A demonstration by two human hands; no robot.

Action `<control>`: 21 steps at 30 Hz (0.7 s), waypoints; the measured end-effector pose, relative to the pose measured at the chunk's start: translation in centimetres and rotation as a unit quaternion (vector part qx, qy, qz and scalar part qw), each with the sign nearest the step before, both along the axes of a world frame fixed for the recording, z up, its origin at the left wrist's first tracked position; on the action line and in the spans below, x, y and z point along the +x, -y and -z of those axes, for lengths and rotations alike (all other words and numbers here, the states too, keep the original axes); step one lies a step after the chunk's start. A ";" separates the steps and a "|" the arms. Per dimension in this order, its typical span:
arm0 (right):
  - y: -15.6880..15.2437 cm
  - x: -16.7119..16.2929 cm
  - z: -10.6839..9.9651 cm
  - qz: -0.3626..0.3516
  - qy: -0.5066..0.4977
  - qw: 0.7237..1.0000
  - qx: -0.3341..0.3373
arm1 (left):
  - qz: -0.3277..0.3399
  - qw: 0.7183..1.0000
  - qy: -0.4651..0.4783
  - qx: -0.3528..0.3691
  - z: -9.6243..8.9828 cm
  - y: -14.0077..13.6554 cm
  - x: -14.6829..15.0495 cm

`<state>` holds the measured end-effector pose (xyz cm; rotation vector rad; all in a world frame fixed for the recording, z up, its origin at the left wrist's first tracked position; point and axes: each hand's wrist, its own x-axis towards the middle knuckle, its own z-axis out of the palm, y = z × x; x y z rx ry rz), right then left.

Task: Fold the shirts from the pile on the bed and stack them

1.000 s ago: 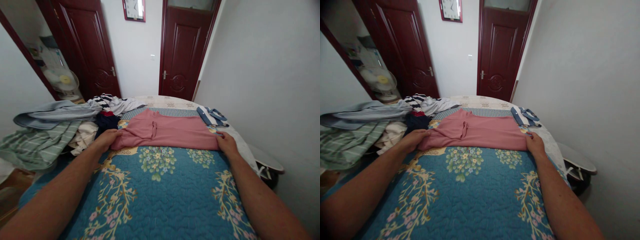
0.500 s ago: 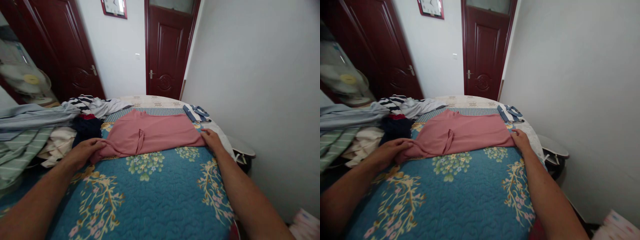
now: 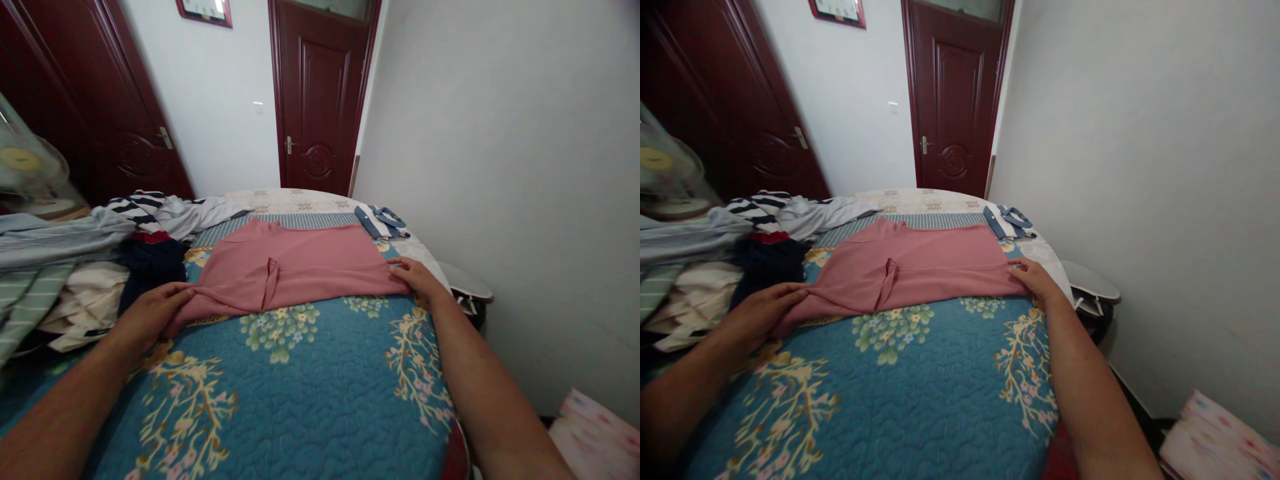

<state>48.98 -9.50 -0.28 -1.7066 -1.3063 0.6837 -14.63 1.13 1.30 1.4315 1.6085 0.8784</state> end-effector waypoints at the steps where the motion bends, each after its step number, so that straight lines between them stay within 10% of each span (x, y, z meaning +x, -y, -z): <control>1: -0.1 -0.1 -0.1 -0.007 0.041 0.999 -0.007 | 0.002 1.000 -0.024 0.012 -0.2 0.2 0.0; 9: -1.1 1.0 0.3 0.112 0.211 0.969 0.057 | 0.006 0.980 -0.184 0.074 -0.2 -0.8 -1.2; 14: -1.0 1.1 0.7 0.056 0.276 0.959 -0.011 | 0.069 0.969 -0.234 0.046 0.5 -1.5 -2.3; 21: -0.7 -0.5 -0.4 0.124 0.455 0.879 -0.071 | 0.074 0.900 -0.412 0.121 -1.5 0.5 -0.6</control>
